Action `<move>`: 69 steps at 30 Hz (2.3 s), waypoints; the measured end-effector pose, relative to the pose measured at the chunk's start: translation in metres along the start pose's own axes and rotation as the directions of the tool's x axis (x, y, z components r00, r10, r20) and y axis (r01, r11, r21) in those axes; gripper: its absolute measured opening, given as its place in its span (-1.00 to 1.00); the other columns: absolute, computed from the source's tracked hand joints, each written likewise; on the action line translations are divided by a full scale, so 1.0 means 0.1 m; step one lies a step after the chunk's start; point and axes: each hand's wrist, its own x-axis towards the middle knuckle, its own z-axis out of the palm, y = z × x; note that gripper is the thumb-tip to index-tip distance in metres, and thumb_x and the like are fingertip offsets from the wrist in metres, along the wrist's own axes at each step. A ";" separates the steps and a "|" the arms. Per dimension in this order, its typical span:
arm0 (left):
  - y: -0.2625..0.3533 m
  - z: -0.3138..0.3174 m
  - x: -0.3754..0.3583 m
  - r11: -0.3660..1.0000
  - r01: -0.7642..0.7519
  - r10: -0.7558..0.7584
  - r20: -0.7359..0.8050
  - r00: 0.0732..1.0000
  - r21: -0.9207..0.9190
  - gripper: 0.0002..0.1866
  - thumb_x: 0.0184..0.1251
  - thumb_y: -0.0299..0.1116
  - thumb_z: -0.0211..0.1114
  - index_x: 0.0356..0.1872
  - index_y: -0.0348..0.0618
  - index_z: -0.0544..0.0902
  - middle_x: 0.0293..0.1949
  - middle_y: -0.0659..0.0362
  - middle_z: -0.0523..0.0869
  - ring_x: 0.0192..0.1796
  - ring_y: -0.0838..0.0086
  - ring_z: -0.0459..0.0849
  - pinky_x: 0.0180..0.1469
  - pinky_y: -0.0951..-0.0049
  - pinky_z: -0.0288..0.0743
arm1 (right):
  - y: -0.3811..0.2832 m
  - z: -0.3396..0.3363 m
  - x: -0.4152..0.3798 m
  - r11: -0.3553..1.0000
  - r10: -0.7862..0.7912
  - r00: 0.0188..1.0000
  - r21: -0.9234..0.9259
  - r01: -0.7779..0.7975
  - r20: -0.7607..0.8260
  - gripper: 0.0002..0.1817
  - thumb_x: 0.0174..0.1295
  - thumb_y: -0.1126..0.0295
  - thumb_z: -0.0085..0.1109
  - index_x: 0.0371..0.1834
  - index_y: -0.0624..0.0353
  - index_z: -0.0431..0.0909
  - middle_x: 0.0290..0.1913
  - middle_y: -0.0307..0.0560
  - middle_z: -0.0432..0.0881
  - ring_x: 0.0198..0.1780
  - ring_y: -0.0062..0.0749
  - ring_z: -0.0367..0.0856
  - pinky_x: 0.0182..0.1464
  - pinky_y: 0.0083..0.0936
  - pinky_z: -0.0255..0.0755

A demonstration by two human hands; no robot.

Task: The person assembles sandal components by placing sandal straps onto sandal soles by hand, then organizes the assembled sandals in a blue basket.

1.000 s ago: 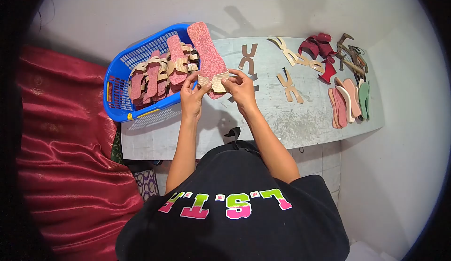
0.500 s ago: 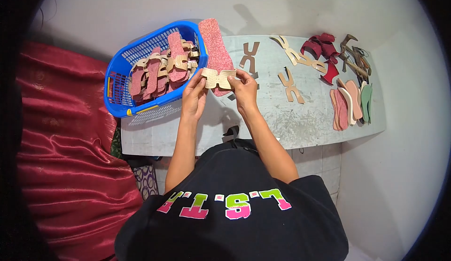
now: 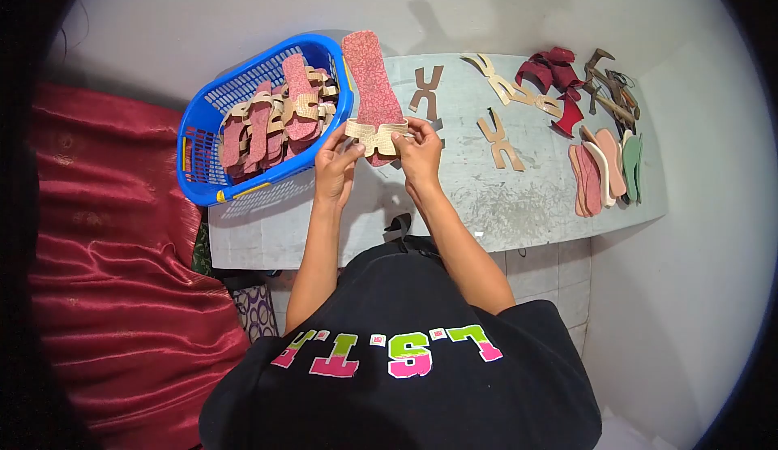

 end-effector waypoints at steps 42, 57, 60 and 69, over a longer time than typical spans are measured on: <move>-0.10 -0.09 0.08 0.838 -0.173 0.265 -0.110 0.958 0.517 -0.79 0.25 -0.65 0.32 -0.13 -0.29 0.53 -0.25 0.18 0.67 -0.21 0.59 0.61 -0.12 0.52 0.51 | 0.01 0.21 -0.04 0.967 -0.124 0.984 -0.208 0.149 0.130 -0.80 0.21 0.71 0.16 -0.12 0.32 0.50 -0.24 -0.12 0.65 -0.23 -0.53 0.62 -0.14 -0.57 0.57; 0.07 -0.24 -0.05 0.816 -0.171 0.331 -0.203 0.922 0.553 -0.77 0.23 -0.69 0.26 -0.13 -0.28 0.48 -0.26 0.17 0.63 -0.22 0.56 0.59 -0.14 0.51 0.48 | 0.15 0.49 -0.18 0.981 -0.012 0.987 -0.189 0.043 0.163 -0.64 0.08 0.72 0.26 -0.03 0.33 0.51 -0.20 -0.06 0.67 -0.26 -0.56 0.65 -0.31 -0.64 0.59; 0.22 -0.36 -0.11 0.851 -0.134 0.290 -0.242 0.926 0.508 -0.78 0.22 -0.71 0.25 -0.17 -0.26 0.47 -0.27 0.18 0.61 -0.23 0.56 0.58 -0.17 0.51 0.47 | 0.28 0.62 -0.19 0.991 -0.015 0.984 -0.131 0.039 0.178 -0.66 0.05 0.75 0.26 -0.13 0.28 0.43 -0.27 -0.13 0.62 -0.33 -0.60 0.60 -0.36 -0.65 0.56; 1.14 -1.46 0.15 0.879 -0.112 0.262 -0.274 0.926 0.463 -0.65 0.26 -0.65 0.30 0.08 -0.32 0.53 -0.08 0.14 0.68 -0.11 0.53 0.66 -0.05 0.51 0.55 | 0.57 1.82 -0.11 0.769 -0.224 0.856 -0.455 0.448 0.465 -0.52 -0.01 0.60 0.43 -0.08 0.22 0.34 -0.23 -0.11 0.57 -0.27 -0.54 0.58 -0.23 -0.56 0.49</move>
